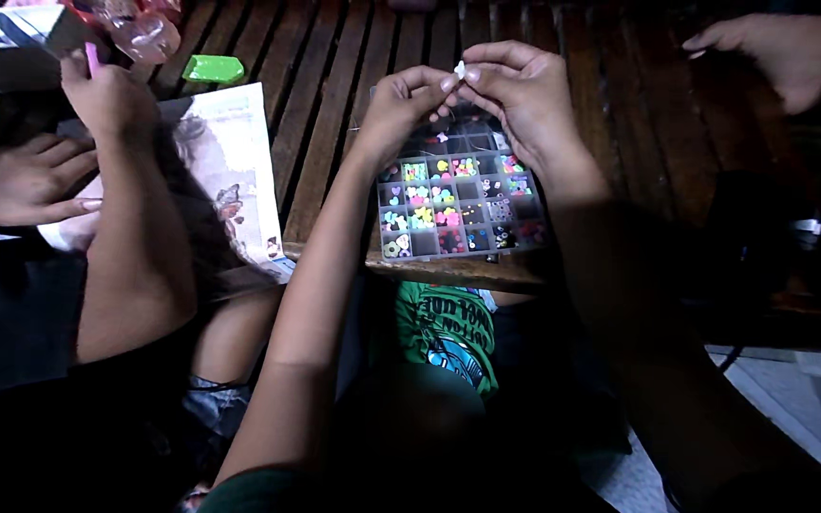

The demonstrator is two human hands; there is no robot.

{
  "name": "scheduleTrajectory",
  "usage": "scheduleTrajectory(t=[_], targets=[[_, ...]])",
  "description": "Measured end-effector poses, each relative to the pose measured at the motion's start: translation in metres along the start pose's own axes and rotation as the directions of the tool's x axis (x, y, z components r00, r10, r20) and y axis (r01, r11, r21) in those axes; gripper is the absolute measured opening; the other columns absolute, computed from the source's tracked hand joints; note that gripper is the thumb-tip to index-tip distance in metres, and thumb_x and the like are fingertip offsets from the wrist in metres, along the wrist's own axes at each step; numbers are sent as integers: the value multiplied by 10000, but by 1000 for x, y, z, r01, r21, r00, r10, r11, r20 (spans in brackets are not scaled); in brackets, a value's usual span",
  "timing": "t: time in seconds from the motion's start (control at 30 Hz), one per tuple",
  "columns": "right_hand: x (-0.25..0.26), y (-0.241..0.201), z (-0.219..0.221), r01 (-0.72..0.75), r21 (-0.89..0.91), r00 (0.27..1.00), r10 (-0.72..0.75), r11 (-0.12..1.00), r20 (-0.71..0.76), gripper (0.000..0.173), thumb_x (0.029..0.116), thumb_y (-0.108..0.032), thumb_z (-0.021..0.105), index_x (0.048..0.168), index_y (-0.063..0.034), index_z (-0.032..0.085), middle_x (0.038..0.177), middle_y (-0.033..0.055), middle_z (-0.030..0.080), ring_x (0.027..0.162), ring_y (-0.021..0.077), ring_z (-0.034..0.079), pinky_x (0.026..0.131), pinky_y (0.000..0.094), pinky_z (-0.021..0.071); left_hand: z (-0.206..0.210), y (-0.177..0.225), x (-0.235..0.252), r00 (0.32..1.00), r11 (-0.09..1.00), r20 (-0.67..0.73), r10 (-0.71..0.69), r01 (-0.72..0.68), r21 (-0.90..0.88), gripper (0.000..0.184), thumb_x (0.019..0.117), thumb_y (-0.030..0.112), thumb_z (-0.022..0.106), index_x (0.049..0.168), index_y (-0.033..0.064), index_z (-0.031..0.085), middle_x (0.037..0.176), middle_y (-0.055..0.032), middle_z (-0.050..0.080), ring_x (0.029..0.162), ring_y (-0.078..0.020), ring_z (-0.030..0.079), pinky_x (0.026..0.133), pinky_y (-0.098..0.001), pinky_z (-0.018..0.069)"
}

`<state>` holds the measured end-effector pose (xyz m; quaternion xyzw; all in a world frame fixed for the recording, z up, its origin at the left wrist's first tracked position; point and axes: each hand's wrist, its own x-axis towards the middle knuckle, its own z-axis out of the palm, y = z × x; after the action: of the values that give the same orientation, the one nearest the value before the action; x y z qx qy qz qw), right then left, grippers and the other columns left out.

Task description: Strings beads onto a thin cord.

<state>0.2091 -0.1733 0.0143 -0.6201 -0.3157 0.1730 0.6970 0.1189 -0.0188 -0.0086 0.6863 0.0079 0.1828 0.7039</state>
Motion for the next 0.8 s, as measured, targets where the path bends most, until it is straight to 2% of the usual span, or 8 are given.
scheduleTrajectory(t=[0.2,0.5,0.63,0.73,0.8], targets=[[0,1,-1,48,-61,999,-47,997,11,241,954,17,662,1191,9,615,959,0,702,886,80,717,861,259,612,1,2,-1,1000,1000,-20,8,-8,-7,73,1022,32,574,1083,31,613,845,34,681,766,-38,649,745,-205,549],[-2,0,3,37,-87,999,-36,996,18,146,972,-8,656,1115,19,673,978,21,717,875,68,720,857,244,612,-1,-1,0,999,1000,-25,21,-21,-18,63,1011,14,584,1056,33,624,840,28,698,769,-43,664,752,-212,554],[-2,2,2,62,-120,998,-60,991,20,60,978,-45,661,1034,-26,673,930,-13,708,838,57,707,796,246,613,0,-1,0,1000,1000,-3,23,-23,17,60,1009,24,589,1048,29,635,839,36,695,766,-39,658,748,-220,555],[0,2,-1,64,-178,998,-61,982,20,83,1010,-87,621,1068,-34,650,946,-11,674,831,60,687,750,245,603,0,2,-1,1000,998,21,-7,6,61,66,1013,55,595,1032,37,656,858,38,704,776,-34,659,739,-217,553],[2,2,-4,63,-177,998,-64,982,-2,90,1029,-100,592,1077,-38,636,938,-9,676,823,69,691,737,246,603,0,4,-2,999,994,21,-33,30,104,82,1012,71,609,1030,31,678,873,36,715,803,-29,663,776,-220,553]])
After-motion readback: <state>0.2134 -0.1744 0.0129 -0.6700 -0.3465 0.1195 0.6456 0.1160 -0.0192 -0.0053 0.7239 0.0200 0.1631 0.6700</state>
